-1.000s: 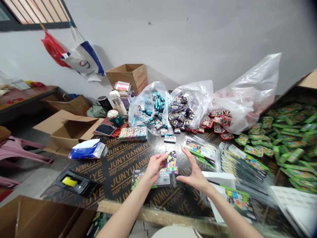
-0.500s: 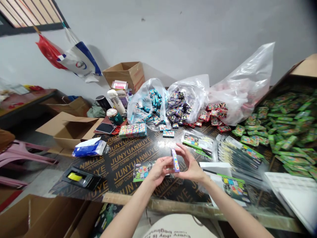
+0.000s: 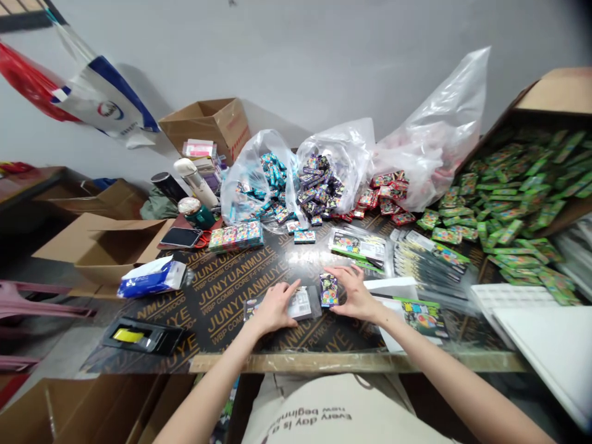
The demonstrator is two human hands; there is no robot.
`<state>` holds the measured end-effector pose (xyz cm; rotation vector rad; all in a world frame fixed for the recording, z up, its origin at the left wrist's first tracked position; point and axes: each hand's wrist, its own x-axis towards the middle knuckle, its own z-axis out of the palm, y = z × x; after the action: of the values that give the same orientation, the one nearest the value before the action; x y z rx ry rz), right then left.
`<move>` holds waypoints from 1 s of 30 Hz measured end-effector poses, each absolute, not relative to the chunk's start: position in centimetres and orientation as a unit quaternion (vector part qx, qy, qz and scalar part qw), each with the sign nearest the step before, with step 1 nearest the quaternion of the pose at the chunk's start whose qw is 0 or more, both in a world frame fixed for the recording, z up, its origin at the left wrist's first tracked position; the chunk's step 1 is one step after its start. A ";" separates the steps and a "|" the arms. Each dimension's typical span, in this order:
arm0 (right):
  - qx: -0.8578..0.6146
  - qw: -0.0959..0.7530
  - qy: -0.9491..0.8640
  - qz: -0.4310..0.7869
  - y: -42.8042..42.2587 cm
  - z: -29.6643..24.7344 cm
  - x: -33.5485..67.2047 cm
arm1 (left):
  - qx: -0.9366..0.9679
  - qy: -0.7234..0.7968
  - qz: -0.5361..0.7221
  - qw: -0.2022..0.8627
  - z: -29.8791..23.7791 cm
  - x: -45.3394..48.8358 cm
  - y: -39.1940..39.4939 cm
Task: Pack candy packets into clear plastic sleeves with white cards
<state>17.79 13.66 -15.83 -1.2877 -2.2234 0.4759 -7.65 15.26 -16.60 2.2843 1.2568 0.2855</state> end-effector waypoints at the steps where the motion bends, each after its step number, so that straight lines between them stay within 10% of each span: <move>1: -0.479 0.256 -0.820 0.177 13.6 -16.4 17.8 | 0.846 0.461 0.097 0.250 -16.9 -7.9 15.1; 17: -0.477 0.302 -0.794 0.227 14.0 -16.3 17.4 | 0.798 0.458 0.234 0.315 -16.3 -5.3 15.9; 30: -0.791 0.411 -0.403 0.211 38.1 -14.3 30.9 | 0.842 0.474 0.115 0.233 -23.9 -5.1 16.4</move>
<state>30.93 38.12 -14.31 -1.9903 -1.0133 0.5304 -5.06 16.41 -23.91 2.3118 1.3008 0.3167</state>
